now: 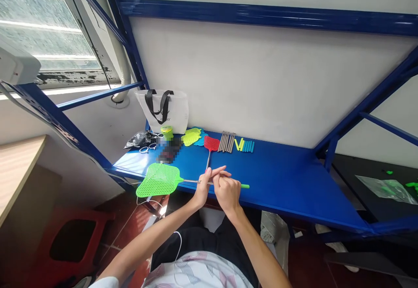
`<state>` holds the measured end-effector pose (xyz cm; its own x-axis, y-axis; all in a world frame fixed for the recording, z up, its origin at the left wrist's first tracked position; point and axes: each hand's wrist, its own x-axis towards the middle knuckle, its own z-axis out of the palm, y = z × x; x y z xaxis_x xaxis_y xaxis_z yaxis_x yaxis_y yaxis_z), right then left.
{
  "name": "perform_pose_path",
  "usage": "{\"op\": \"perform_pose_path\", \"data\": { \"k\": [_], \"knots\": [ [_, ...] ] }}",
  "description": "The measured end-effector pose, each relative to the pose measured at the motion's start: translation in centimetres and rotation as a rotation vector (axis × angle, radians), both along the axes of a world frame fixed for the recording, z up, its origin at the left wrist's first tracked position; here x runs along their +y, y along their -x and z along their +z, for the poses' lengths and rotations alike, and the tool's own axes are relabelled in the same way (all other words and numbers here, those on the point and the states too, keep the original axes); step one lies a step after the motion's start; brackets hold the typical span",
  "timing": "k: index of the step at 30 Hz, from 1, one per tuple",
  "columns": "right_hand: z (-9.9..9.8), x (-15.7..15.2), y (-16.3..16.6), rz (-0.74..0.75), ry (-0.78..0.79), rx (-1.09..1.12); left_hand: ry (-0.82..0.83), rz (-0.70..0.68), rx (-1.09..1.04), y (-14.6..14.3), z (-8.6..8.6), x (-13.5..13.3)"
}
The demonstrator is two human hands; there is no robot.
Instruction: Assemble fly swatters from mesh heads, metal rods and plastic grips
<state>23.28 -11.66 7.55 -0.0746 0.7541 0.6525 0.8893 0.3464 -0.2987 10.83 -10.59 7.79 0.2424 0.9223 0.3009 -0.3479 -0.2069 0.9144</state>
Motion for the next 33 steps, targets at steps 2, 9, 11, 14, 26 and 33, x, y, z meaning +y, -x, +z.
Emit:
{"op": "perform_pose_path", "data": {
  "k": [2,9,11,14,26,33],
  "knots": [
    [1.0,0.1,-0.6,0.077,0.014,0.004,0.017,-0.011,0.010,0.3,0.4,0.7],
    [3.5,0.7,-3.2,0.254,0.150,0.026,0.045,0.110,-0.075,2.7,1.0,3.6],
    [3.6,1.0,-3.5,0.247,0.174,0.077,-0.005,0.142,-0.090,3.5,1.1,3.9],
    [3.6,1.1,-3.8,0.285,0.228,0.109,-0.081,0.200,-0.050,4.4,1.4,4.1],
    [2.5,0.1,-2.4,0.285,0.182,0.063,-0.005,0.042,-0.080,1.7,0.2,2.9],
    [1.4,-0.1,0.3,0.271,0.167,0.224,-0.057,-0.022,0.015,1.7,0.7,2.3]
  ]
}}
